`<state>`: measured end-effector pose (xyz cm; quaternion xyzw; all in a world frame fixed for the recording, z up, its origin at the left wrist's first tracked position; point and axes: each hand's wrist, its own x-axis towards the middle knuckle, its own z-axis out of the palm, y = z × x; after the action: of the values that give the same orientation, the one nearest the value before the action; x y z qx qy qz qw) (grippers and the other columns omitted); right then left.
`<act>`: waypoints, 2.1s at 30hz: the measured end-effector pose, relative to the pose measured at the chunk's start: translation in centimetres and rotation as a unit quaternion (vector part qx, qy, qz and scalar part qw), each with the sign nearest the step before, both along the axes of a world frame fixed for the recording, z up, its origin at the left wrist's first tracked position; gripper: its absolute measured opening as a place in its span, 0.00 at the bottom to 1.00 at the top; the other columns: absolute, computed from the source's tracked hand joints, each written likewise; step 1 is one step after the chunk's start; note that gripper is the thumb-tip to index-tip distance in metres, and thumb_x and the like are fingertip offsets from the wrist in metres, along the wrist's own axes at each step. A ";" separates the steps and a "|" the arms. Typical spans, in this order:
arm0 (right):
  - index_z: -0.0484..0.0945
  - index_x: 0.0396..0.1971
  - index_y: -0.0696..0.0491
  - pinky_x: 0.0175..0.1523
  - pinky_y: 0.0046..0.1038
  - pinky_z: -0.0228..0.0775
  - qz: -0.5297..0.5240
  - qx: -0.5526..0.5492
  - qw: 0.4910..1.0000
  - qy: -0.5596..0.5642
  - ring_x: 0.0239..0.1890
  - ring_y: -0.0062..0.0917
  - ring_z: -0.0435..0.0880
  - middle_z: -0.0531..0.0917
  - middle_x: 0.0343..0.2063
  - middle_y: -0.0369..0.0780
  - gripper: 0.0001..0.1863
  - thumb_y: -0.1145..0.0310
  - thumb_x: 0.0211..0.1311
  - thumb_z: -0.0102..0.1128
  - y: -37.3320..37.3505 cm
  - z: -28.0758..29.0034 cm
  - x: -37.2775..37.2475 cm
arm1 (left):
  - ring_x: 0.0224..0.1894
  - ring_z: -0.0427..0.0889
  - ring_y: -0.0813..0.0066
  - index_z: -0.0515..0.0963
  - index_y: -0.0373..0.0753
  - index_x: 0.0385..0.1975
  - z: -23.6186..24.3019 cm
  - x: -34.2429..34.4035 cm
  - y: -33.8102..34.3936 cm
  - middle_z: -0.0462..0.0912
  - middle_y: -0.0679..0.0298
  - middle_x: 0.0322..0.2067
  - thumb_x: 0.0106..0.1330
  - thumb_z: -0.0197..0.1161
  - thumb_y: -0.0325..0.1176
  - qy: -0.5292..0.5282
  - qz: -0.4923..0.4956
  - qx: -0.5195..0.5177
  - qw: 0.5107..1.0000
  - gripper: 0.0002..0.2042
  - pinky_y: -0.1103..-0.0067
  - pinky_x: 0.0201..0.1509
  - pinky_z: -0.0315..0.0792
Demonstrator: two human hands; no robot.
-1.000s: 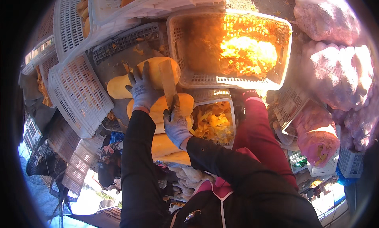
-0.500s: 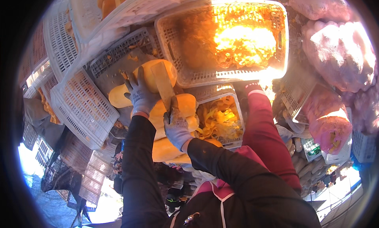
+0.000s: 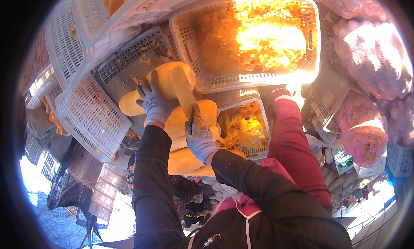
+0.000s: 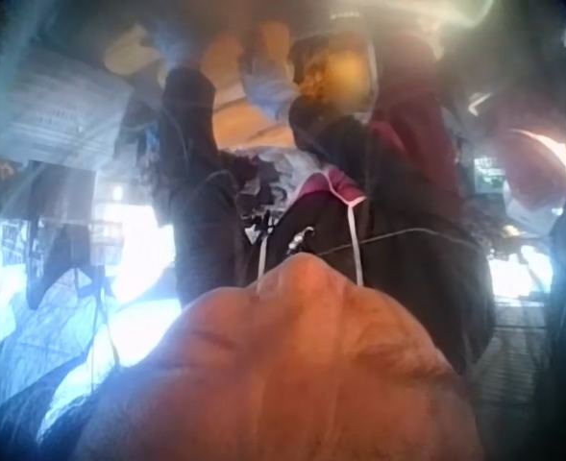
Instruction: The person peels a butternut squash using a peeler, then cuts it into pieces with a knife. The peeled skin and cut pieces are placed into separate baskets.
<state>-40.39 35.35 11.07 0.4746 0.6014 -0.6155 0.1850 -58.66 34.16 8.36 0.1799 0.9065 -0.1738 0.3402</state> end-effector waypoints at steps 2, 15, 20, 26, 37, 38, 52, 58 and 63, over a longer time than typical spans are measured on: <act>0.45 0.79 0.50 0.45 0.49 0.76 0.000 -0.005 1.000 -0.005 0.42 0.55 0.84 0.83 0.43 0.59 0.41 0.64 0.71 0.53 0.0 0.1 0.0 | 0.79 0.38 0.36 0.47 0.60 0.78 -0.1 0.2 -0.2 0.45 0.46 0.77 0.35 0.79 0.69 0.004 -0.003 0.006 1.000 0.67 0.33 0.72 0.43; 0.35 0.80 0.45 0.51 0.49 0.74 0.076 -0.101 0.989 -0.082 0.47 0.57 0.84 0.82 0.43 0.61 0.45 0.61 0.72 0.52 2.1 -1.0 -1.4 | 0.79 0.35 0.34 0.47 0.58 0.78 -0.8 0.4 -1.0 0.44 0.46 0.77 0.34 0.81 0.66 0.007 -0.004 0.031 0.999 0.67 0.32 0.72 0.43; 0.54 0.72 0.56 0.51 0.48 0.75 0.078 -0.057 0.992 -0.082 0.46 0.56 0.83 0.82 0.45 0.61 0.35 0.58 0.71 0.53 1.9 -3.9 -2.8 | 0.79 0.35 0.35 0.47 0.58 0.78 -0.3 0.4 0.4 0.43 0.46 0.78 0.33 0.83 0.63 0.009 0.008 0.003 1.000 0.68 0.33 0.72 0.44; 0.69 0.64 0.58 0.47 0.47 0.75 0.084 -0.011 0.996 -0.037 0.44 0.53 0.83 0.83 0.40 0.56 0.28 0.62 0.66 0.58 4.7 -3.4 -2.2 | 0.79 0.36 0.36 0.47 0.58 0.78 -0.1 0.1 0.3 0.43 0.47 0.78 0.31 0.85 0.60 0.005 0.027 0.021 0.999 0.69 0.34 0.74 0.43; 0.47 0.79 0.48 0.58 0.46 0.73 0.170 -0.104 0.974 -0.111 0.53 0.52 0.82 0.82 0.51 0.58 0.42 0.60 0.68 0.53 3.4 -2.3 0.0 | 0.79 0.38 0.36 0.47 0.59 0.78 -0.4 0.1 0.0 0.44 0.47 0.78 0.32 0.85 0.60 0.015 0.016 0.020 1.000 0.68 0.34 0.74 0.43; 0.51 0.76 0.52 0.56 0.47 0.74 0.163 -0.096 0.976 -0.104 0.51 0.53 0.83 0.82 0.48 0.59 0.39 0.60 0.69 0.53 4.0 -2.4 -0.4 | 0.79 0.38 0.36 0.47 0.59 0.78 -0.3 0.0 0.0 0.44 0.47 0.78 0.32 0.85 0.60 0.013 0.017 0.024 0.999 0.68 0.34 0.74 0.43; 0.62 0.71 0.60 0.56 0.38 0.76 0.368 0.011 0.928 -0.048 0.50 0.48 0.85 0.85 0.45 0.56 0.28 0.64 0.76 0.45 4.7 -8.5 -6.8 | 0.79 0.37 0.36 0.50 0.57 0.78 -1.2 -2.3 -0.3 0.44 0.47 0.78 0.30 0.85 0.62 0.010 0.015 0.070 0.997 0.69 0.44 0.78 0.45; 0.60 0.72 0.58 0.58 0.40 0.76 0.139 -0.060 0.986 -0.072 0.54 0.50 0.83 0.84 0.47 0.57 0.30 0.67 0.72 0.50 6.1 -7.7 -4.9 | 0.80 0.37 0.36 0.50 0.56 0.78 -1.5 -1.6 -1.0 0.45 0.47 0.78 0.29 0.85 0.60 0.015 0.033 0.075 0.997 0.69 0.38 0.76 0.43; 0.59 0.72 0.58 0.57 0.43 0.75 0.159 -0.050 0.982 -0.093 0.55 0.52 0.82 0.85 0.46 0.58 0.34 0.65 0.69 0.55 5.3 -8.6 -5.2 | 0.79 0.40 0.35 0.51 0.57 0.78 -2.1 -1.7 -1.1 0.47 0.47 0.77 0.29 0.85 0.61 0.039 0.000 0.089 0.995 0.68 0.36 0.74 0.42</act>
<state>-45.56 40.68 2.50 0.4178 0.6179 -0.5609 0.3593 -60.37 33.01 6.27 0.2025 0.9308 -0.0991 0.2877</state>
